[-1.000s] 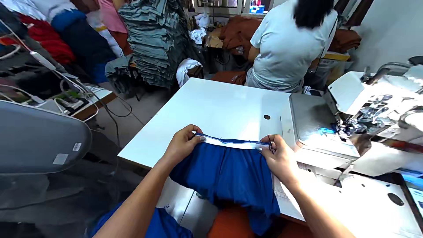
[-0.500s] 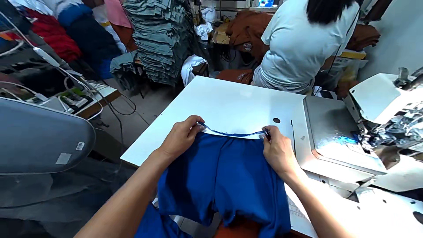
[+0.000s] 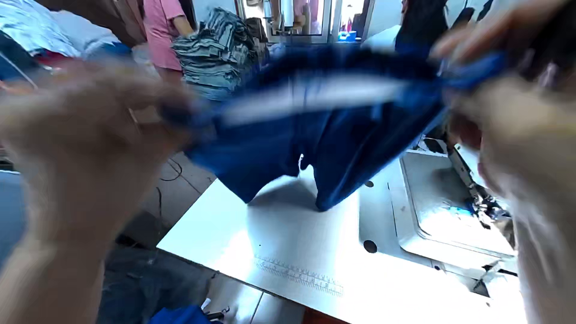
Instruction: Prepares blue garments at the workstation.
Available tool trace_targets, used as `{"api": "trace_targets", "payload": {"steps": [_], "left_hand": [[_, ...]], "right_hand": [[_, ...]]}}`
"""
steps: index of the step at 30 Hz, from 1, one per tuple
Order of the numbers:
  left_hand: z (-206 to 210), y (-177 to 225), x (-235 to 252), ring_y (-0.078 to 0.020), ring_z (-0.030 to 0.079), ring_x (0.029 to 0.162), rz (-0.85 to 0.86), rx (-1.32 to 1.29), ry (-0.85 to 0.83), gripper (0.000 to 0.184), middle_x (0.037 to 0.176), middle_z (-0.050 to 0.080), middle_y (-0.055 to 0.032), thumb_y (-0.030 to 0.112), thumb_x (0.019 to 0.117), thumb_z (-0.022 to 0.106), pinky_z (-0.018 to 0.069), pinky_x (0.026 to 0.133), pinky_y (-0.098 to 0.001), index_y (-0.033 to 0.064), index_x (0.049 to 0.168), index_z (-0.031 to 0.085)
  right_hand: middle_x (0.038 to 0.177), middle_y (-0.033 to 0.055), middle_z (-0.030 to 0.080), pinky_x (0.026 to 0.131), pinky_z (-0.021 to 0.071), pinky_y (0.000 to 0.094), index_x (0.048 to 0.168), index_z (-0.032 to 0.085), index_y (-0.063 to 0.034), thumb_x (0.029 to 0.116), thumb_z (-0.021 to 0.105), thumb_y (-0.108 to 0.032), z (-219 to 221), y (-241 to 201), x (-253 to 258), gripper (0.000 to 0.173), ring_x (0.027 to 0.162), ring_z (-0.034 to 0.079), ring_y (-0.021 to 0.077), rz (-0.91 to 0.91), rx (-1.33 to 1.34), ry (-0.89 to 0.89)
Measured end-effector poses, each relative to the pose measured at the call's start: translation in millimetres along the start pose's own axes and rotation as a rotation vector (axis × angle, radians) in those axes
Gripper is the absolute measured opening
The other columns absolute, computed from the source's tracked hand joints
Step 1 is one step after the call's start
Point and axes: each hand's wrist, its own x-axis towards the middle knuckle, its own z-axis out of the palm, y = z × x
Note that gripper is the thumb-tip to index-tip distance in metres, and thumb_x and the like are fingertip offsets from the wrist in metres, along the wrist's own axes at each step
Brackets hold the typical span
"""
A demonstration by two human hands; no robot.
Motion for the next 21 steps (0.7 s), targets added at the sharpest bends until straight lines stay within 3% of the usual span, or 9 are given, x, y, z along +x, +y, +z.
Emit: {"api": "trace_targets", "payload": {"steps": [3, 6, 8, 11, 14, 16, 18, 19, 21], "left_hand": [[58, 51, -98, -0.0055, 0.069, 0.100, -0.063, -0.085, -0.243, 0.009, 0.101, 0.074, 0.0079, 0.022, 0.0971, 0.066, 0.0582, 0.090, -0.0278, 0.0230, 0.097, 0.075], [104, 61, -182, -0.0115, 0.067, 0.109, -0.108, -0.146, -0.398, 0.013, 0.107, 0.074, 0.0027, 0.024, 0.0988, 0.062, 0.0526, 0.099, -0.0349, 0.0210, 0.096, 0.074], [114, 74, -197, -0.0141, 0.062, 0.118, -0.148, -0.104, -0.435, 0.023, 0.117, 0.069, 0.0004, 0.045, 0.0971, 0.066, 0.0457, 0.106, -0.0398, 0.0227, 0.101, 0.069], [120, 96, -189, -0.0218, 0.054, 0.131, -0.156, 0.021, -0.452, 0.050, 0.134, 0.060, -0.0038, 0.065, 0.0866, 0.069, 0.0383, 0.112, -0.0503, 0.0300, 0.121, 0.062], [127, 95, -195, -0.0327, 0.054, 0.132, -0.150, 0.115, -0.473, 0.057, 0.141, 0.057, -0.0105, 0.045, 0.0836, 0.078, 0.0412, 0.108, -0.0582, 0.0339, 0.135, 0.057], [121, 86, -200, -0.0296, 0.062, 0.123, -0.195, 0.022, -0.411, 0.025, 0.126, 0.067, -0.0102, 0.021, 0.0949, 0.066, 0.0468, 0.106, -0.0555, 0.0245, 0.119, 0.070], [103, 84, -187, -0.0152, 0.064, 0.122, -0.280, -0.238, -0.404, 0.020, 0.117, 0.072, -0.0041, 0.020, 0.1062, 0.050, 0.0422, 0.115, -0.0470, 0.0162, 0.110, 0.069], [92, 87, -175, -0.0101, 0.066, 0.117, -0.320, -0.375, -0.384, 0.023, 0.113, 0.073, -0.0026, 0.023, 0.1081, 0.048, 0.0439, 0.116, -0.0438, 0.0138, 0.112, 0.068], [70, 94, -138, 0.0052, 0.063, 0.104, -0.319, -0.453, -0.329, 0.023, 0.108, 0.069, 0.0108, 0.034, 0.1096, 0.046, 0.0520, 0.098, -0.0214, 0.0218, 0.117, 0.064]], "right_hand": [[0.100, -0.0087, 0.070, 0.066, 0.0545, 0.0149, 0.102, 0.068, -0.0176, 0.0924, 0.058, -0.011, 4, 17, -115, 0.015, 0.080, 0.063, -0.0028, 0.058, -0.062, -0.314], [0.104, 0.0035, 0.075, 0.079, 0.0605, 0.0322, 0.096, 0.075, -0.0116, 0.0886, 0.057, -0.003, 20, 39, -208, 0.021, 0.091, 0.072, 0.0150, 0.142, -0.140, -0.580], [0.108, 0.0102, 0.075, 0.091, 0.0558, 0.0346, 0.093, 0.075, -0.0066, 0.0843, 0.056, 0.004, 25, 43, -237, 0.023, 0.102, 0.070, 0.0235, 0.164, -0.115, -0.589], [0.121, 0.0215, 0.069, 0.097, 0.0528, 0.0402, 0.111, 0.072, 0.0010, 0.0845, 0.065, 0.002, 21, 30, -235, 0.028, 0.113, 0.066, 0.0320, 0.250, -0.012, -0.649], [0.129, 0.0291, 0.063, 0.103, 0.0500, 0.0490, 0.124, 0.065, 0.0060, 0.0824, 0.082, -0.016, 20, 23, -236, 0.050, 0.120, 0.063, 0.0397, 0.321, -0.066, -0.670], [0.127, 0.0284, 0.064, 0.102, 0.0511, 0.0464, 0.110, 0.071, 0.0045, 0.0861, 0.080, -0.016, 17, 24, -240, 0.032, 0.119, 0.063, 0.0380, 0.355, -0.081, -0.661], [0.123, 0.0249, 0.067, 0.099, 0.0529, 0.0382, 0.097, 0.070, 0.0053, 0.0934, 0.069, -0.006, 10, 21, -239, 0.012, 0.115, 0.066, 0.0298, 0.388, 0.045, -0.629], [0.119, 0.0218, 0.069, 0.093, 0.0554, 0.0325, 0.097, 0.066, 0.0065, 0.0970, 0.064, -0.004, 7, 15, -233, 0.011, 0.110, 0.068, 0.0219, 0.434, 0.158, -0.583], [0.096, 0.0058, 0.069, 0.068, 0.0534, 0.0173, 0.105, 0.059, 0.0016, 0.1030, 0.056, -0.009, -4, -8, -203, 0.011, 0.079, 0.064, -0.0007, 0.523, 0.228, -0.467]]}}
